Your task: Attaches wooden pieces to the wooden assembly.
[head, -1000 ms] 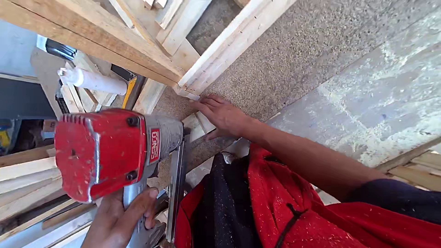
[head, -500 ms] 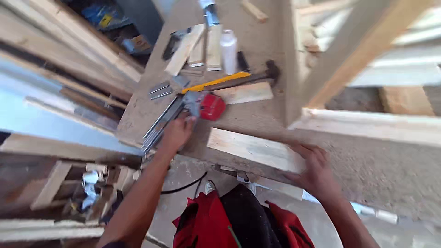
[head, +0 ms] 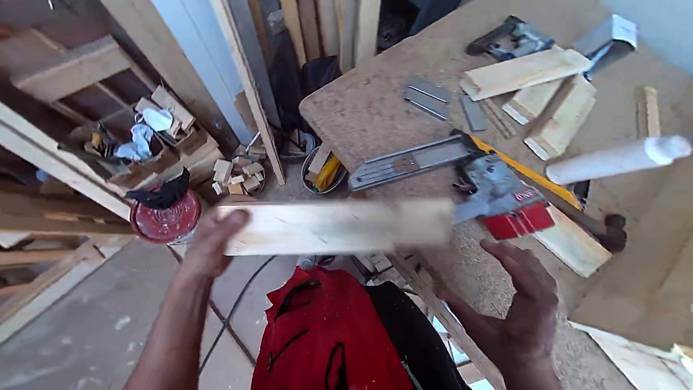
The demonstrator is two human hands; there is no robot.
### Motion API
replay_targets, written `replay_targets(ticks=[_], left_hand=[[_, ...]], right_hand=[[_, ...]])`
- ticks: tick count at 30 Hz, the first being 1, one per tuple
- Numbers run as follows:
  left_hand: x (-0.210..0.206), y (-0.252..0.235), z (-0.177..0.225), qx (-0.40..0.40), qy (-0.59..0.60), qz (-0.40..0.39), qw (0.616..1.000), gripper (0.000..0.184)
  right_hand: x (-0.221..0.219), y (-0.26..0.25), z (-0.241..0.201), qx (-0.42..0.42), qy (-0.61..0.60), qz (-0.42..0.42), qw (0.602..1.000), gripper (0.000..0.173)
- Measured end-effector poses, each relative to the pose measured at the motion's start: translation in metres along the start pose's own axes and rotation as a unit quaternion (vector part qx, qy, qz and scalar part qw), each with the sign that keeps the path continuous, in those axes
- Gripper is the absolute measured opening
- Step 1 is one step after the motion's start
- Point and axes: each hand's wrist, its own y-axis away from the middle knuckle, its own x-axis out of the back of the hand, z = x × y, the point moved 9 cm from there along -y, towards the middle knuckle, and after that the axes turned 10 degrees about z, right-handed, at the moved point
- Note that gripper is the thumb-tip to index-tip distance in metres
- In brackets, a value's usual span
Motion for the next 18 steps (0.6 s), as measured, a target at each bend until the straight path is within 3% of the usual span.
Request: replay_targets(ticks=[3,5,8,10,12,14,18], left_hand=[[0.142,0.014,-0.054,0.044,-0.001,0.186,0.982,0.049],[0.206,0.029,-0.107,0.081,-0.025,0.3,0.95,0.047],[0.261,0.044,-0.191,0.194,-0.093,0.478,0.852,0.059],[0.268,0.04,-0.244,0.283,-0.102,0.521,0.799,0.068],[0.257,0.017,-0.289,0.337,-0.084,0.519,0.781,0.068],[0.225,-0.031,-0.311,0.352,-0.072,0.482,0.799,0.066],[0.13,-0.159,-0.312,0.34,-0.012,0.379,0.86,0.071]], right_hand=[[-0.037,-0.009,-0.01,0.023,-0.014,-0.072,0.997,0.049],[-0.059,-0.001,-0.012,0.025,-0.026,-0.144,0.989,0.036],[-0.075,0.017,-0.01,0.0,-0.046,-0.213,0.976,0.031],[-0.07,0.028,-0.012,-0.017,-0.035,-0.217,0.975,0.026],[-0.065,0.04,-0.01,-0.041,-0.008,-0.222,0.974,0.023],[-0.056,0.053,-0.003,-0.06,0.036,-0.233,0.97,0.024],[-0.035,0.071,0.009,-0.136,0.115,-0.246,0.953,0.023]])
